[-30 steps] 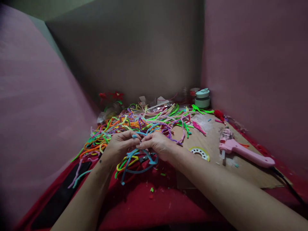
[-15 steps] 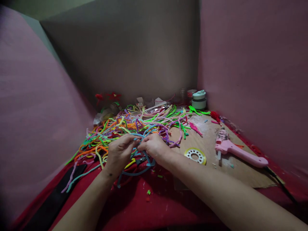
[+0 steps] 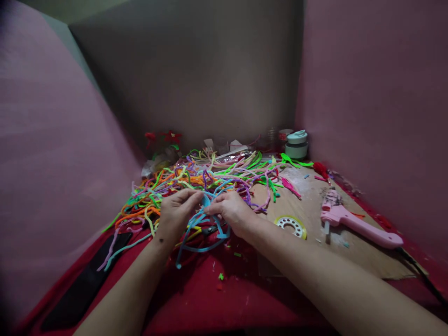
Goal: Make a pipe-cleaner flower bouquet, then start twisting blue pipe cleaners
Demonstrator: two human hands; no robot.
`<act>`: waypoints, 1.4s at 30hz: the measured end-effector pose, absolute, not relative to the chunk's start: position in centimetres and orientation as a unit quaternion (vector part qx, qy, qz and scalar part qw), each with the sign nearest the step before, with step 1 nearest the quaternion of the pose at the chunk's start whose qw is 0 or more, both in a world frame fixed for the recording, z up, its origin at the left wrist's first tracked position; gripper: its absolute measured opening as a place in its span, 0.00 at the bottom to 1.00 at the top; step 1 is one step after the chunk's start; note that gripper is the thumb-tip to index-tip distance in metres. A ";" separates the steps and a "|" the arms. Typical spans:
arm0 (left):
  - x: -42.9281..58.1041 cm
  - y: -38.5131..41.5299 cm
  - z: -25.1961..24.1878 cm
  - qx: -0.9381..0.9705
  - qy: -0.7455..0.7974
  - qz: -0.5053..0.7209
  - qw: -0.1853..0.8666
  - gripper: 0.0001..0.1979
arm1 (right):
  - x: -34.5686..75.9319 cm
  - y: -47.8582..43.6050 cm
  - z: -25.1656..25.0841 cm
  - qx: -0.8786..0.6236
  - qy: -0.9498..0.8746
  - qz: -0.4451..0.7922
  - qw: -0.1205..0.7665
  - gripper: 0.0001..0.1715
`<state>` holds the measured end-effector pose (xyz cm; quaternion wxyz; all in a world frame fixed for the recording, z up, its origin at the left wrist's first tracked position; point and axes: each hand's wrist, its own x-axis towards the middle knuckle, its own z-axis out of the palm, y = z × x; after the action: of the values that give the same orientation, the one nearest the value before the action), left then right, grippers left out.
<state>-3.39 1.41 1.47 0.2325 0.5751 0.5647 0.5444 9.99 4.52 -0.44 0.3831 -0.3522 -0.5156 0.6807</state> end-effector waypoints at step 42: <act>-1.1 1.3 -0.4 0.437 0.502 0.492 0.561 0.12 | 9.3 5.3 -2.0 -0.302 -0.384 0.695 0.528 0.14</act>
<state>-1.15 1.30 -0.41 0.5608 0.4374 0.5019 0.4923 9.30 5.33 -1.98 0.5279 -0.3021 -0.3838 0.6948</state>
